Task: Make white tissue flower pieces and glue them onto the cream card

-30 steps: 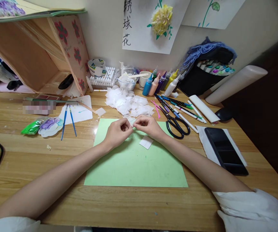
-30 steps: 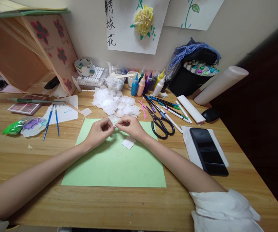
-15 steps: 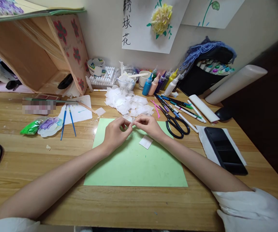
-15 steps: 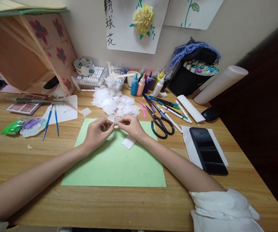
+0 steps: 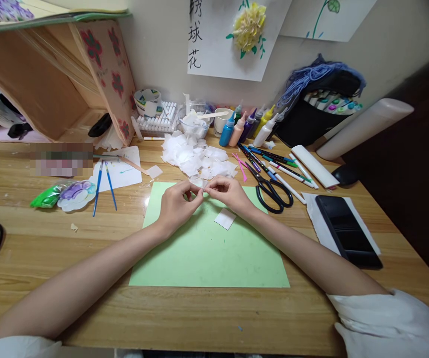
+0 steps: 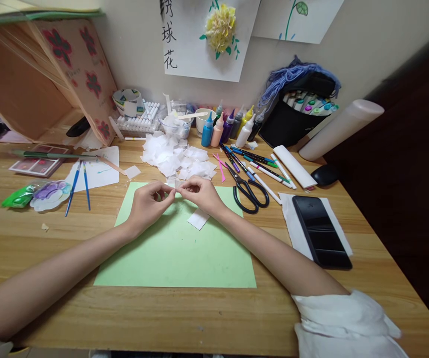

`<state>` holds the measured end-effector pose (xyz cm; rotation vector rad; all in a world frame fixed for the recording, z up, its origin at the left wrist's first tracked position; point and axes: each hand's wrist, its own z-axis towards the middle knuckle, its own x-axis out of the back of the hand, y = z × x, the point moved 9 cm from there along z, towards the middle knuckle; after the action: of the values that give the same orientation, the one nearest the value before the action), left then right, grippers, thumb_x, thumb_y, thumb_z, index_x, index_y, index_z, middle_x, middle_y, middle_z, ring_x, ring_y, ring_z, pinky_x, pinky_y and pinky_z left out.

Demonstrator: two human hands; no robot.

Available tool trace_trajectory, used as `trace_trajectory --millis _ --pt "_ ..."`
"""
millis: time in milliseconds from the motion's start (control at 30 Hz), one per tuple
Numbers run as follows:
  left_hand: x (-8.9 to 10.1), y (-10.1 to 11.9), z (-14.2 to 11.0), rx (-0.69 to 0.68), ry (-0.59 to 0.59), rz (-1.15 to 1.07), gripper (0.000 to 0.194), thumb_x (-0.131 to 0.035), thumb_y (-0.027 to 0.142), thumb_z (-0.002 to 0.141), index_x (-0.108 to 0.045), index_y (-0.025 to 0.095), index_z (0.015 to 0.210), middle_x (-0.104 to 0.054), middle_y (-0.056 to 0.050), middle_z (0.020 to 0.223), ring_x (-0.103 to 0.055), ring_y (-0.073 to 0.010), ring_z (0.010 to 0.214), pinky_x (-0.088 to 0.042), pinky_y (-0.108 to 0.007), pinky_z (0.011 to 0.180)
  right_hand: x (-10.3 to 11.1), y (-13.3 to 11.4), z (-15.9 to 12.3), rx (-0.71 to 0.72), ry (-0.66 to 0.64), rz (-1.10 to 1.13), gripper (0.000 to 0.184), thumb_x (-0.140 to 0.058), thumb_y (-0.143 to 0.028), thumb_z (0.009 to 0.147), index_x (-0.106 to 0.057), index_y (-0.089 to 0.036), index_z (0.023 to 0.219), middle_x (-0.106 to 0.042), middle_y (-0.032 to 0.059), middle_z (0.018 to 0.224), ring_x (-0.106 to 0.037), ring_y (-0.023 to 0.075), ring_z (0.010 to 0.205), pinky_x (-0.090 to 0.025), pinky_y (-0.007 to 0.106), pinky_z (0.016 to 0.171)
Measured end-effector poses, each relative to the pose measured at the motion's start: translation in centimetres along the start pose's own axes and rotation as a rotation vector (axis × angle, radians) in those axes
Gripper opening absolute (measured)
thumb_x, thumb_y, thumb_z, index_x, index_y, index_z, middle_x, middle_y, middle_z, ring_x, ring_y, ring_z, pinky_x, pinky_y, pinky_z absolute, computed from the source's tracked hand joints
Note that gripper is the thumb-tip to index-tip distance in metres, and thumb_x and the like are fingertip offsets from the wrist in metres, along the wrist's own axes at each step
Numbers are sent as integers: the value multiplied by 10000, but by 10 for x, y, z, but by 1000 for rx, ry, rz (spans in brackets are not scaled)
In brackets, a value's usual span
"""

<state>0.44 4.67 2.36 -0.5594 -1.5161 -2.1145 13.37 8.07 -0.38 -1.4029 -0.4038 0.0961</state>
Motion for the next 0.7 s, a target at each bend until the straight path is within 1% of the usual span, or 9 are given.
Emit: trace_trajectory --millis 133,233,400,700 --pt "1 2 0 -18 11 -22 125 -594 281 760 -602 177 692 -604 10 652 -484 -97 540 -375 -225 531 2 1 0 -2 25 26 209 -681 -356 703 -639 -154 731 -612 31 750 -523 131 677 -392 267 611" --pt "0 2 0 -22 4 -31 104 -602 263 748 -581 177 694 -599 16 659 -478 -93 546 -370 -221 529 3 -3 -1 33 34 8 179 -676 -332 707 -645 -160 750 -608 29 762 -517 128 676 -386 262 598" --pt "-3 5 -1 -34 -41 -30 99 -593 258 754 -585 180 692 -606 17 662 -475 -95 555 -367 -225 535 2 -8 -3 69 28 -46 105 -652 -264 719 -636 -161 720 -581 19 729 -500 123 657 -372 263 588" --pt "-2 7 -1 -42 -39 -31 96 -567 235 763 -566 183 683 -591 19 656 -471 -97 560 -366 -228 542 0 -5 -1 62 -2 -18 91 -631 -250 729 -622 -162 707 -572 15 714 -500 128 666 -370 270 603"
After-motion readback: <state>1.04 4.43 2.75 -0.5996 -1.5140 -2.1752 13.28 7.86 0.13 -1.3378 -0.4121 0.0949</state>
